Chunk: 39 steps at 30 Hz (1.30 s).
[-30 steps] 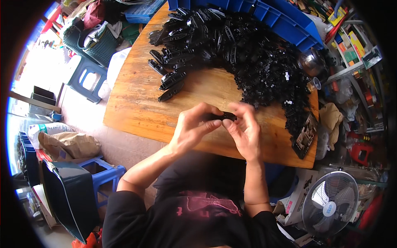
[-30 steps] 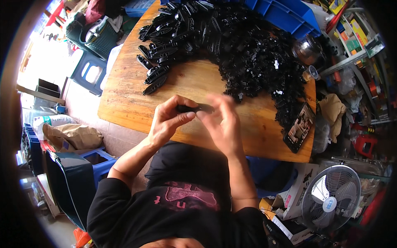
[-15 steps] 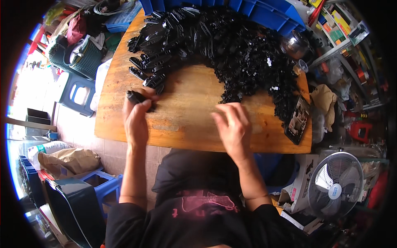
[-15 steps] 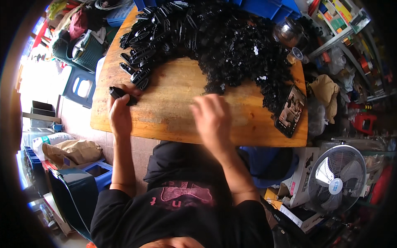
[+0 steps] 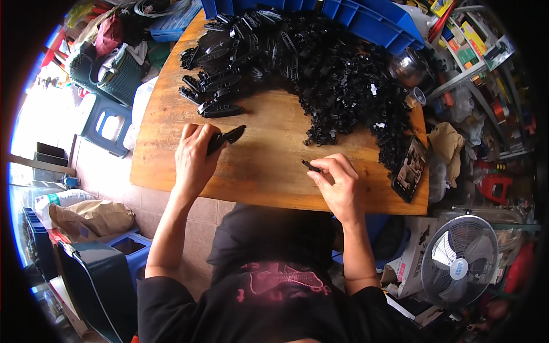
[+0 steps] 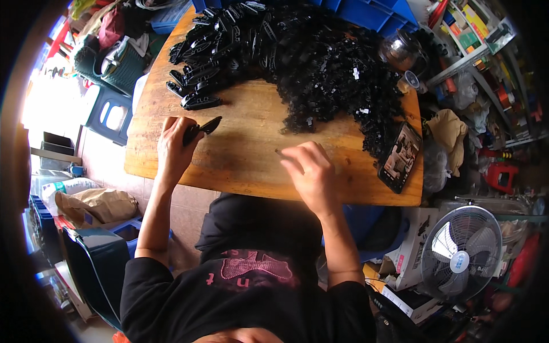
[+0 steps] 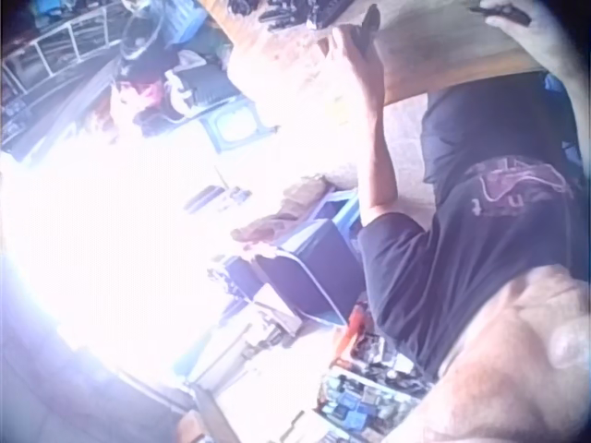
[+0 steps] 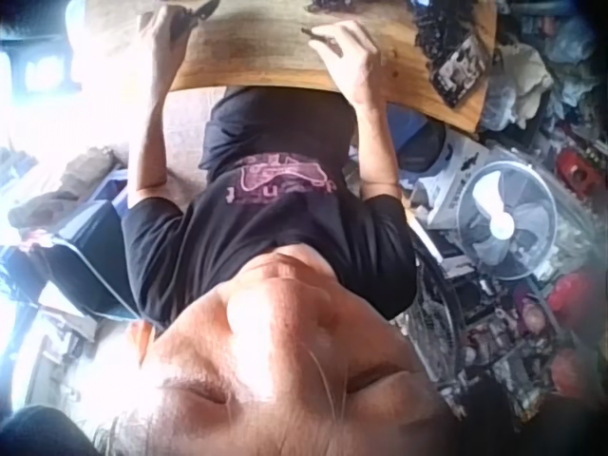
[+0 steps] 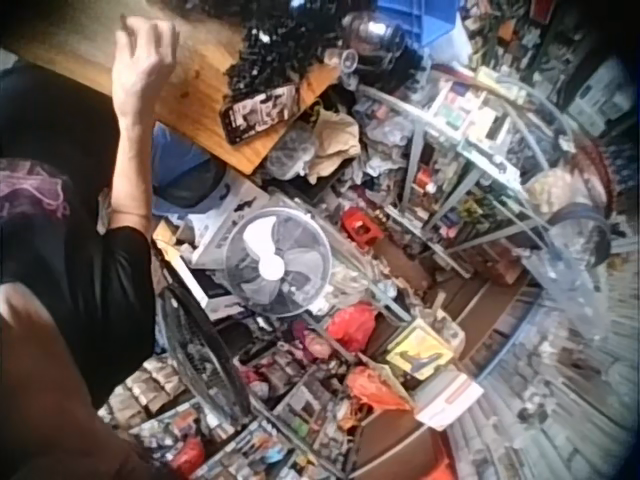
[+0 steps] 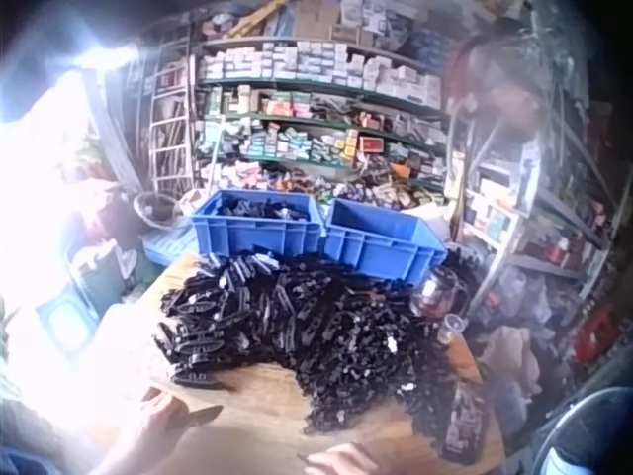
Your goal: Assembling small black plastic components at a workbench.
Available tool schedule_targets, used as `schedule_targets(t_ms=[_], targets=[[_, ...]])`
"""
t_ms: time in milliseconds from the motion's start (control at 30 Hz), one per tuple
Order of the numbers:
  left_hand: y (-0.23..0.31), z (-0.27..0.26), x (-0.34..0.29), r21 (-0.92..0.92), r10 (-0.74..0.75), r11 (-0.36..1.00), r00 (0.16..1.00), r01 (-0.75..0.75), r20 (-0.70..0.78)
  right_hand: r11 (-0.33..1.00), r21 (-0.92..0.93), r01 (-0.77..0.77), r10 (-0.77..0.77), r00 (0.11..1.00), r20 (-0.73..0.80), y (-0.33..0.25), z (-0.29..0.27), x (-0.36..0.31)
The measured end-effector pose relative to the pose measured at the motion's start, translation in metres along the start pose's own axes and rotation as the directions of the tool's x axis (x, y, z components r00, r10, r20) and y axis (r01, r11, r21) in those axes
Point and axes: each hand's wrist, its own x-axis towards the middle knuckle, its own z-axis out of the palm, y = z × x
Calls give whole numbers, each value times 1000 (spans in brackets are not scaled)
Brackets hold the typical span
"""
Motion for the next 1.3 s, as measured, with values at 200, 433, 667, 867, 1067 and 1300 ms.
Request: schedule_targets(t_ms=[200,433,667,867,1067,1300], targets=[[17,3,8,-783,-213,34,770,621,601,998,-41,56,-58,997,-44,-12,-6,5],[50,19,9,-611,92,-312,663,728,743,982,78,172,-150,962,-229,-36,-3,15],[75,34,-2,-767,-26,-184,777,615,629,971,29,237,-221,938,-266,-37,16,21],[94,27,-2,-851,-182,-156,832,502,524,960,-87,265,-278,936,-214,-38,17,13],[93,30,-12,-874,-359,-272,800,403,480,958,54,280,-269,951,-150,-41,27,10],[98,28,-21,-932,-394,-68,848,357,354,978,205,-36,33,999,19,-37,32,1]])
